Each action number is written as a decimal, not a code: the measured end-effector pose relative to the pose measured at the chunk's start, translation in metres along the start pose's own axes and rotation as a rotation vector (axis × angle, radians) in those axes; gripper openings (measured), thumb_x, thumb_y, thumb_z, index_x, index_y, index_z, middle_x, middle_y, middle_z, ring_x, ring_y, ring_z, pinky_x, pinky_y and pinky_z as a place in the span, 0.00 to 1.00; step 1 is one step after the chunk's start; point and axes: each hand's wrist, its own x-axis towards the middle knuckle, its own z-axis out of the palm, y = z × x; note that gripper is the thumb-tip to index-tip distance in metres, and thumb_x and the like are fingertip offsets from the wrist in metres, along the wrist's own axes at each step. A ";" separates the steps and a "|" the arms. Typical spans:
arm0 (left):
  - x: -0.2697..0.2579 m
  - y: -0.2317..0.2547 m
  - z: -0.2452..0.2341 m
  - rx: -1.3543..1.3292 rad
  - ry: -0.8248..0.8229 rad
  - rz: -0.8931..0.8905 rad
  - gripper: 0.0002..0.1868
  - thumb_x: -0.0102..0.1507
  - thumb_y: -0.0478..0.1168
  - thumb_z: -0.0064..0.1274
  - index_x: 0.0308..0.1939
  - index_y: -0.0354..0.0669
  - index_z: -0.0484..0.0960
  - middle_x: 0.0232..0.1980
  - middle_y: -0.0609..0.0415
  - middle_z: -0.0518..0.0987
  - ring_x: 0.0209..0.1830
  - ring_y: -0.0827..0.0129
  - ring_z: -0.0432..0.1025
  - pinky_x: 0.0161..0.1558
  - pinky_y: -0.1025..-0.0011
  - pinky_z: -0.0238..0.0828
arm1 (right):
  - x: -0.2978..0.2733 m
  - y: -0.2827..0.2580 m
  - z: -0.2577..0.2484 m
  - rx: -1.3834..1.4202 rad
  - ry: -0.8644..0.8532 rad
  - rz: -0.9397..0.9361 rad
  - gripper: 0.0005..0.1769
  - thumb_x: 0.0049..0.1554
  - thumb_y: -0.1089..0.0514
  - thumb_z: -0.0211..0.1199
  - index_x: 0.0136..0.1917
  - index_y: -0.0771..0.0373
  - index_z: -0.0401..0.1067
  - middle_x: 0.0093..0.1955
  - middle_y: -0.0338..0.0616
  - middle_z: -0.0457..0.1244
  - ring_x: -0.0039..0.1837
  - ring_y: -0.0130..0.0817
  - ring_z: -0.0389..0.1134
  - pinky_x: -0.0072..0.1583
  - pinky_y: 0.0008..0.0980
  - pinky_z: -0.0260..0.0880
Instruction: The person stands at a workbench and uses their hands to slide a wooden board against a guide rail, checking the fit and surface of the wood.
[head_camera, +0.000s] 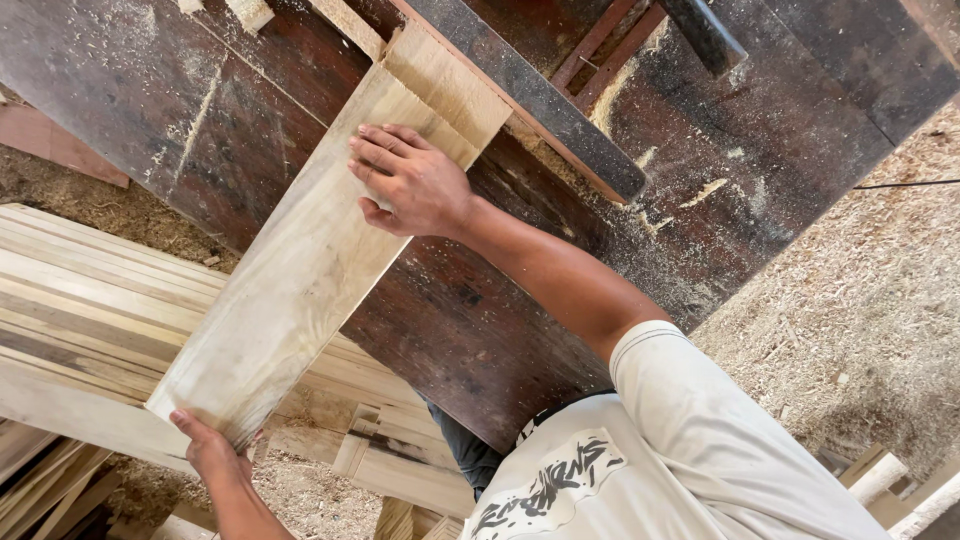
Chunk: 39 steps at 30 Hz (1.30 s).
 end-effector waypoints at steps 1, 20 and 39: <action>0.000 0.002 0.000 0.002 -0.008 -0.002 0.51 0.69 0.74 0.28 0.71 0.25 0.59 0.65 0.31 0.69 0.61 0.48 0.73 0.55 0.54 0.80 | 0.002 0.000 0.003 -0.009 0.000 -0.005 0.26 0.62 0.44 0.59 0.64 0.65 0.76 0.73 0.53 0.62 0.78 0.43 0.58 0.78 0.45 0.52; 0.066 0.068 0.003 0.020 -0.072 -0.003 0.50 0.69 0.74 0.25 0.75 0.31 0.55 0.67 0.32 0.69 0.56 0.47 0.76 0.43 0.57 0.83 | 0.110 0.014 0.060 0.029 -0.028 0.040 0.22 0.62 0.49 0.58 0.63 0.63 0.75 0.73 0.53 0.62 0.78 0.43 0.58 0.79 0.44 0.51; -0.087 -0.152 -0.101 0.000 -0.187 -0.519 0.49 0.69 0.77 0.34 0.71 0.36 0.65 0.55 0.31 0.76 0.45 0.49 0.71 0.37 0.58 0.73 | 0.006 -0.178 -0.043 -0.451 -0.447 -0.703 0.50 0.44 0.23 0.63 0.67 0.59 0.67 0.65 0.49 0.64 0.67 0.43 0.64 0.66 0.42 0.61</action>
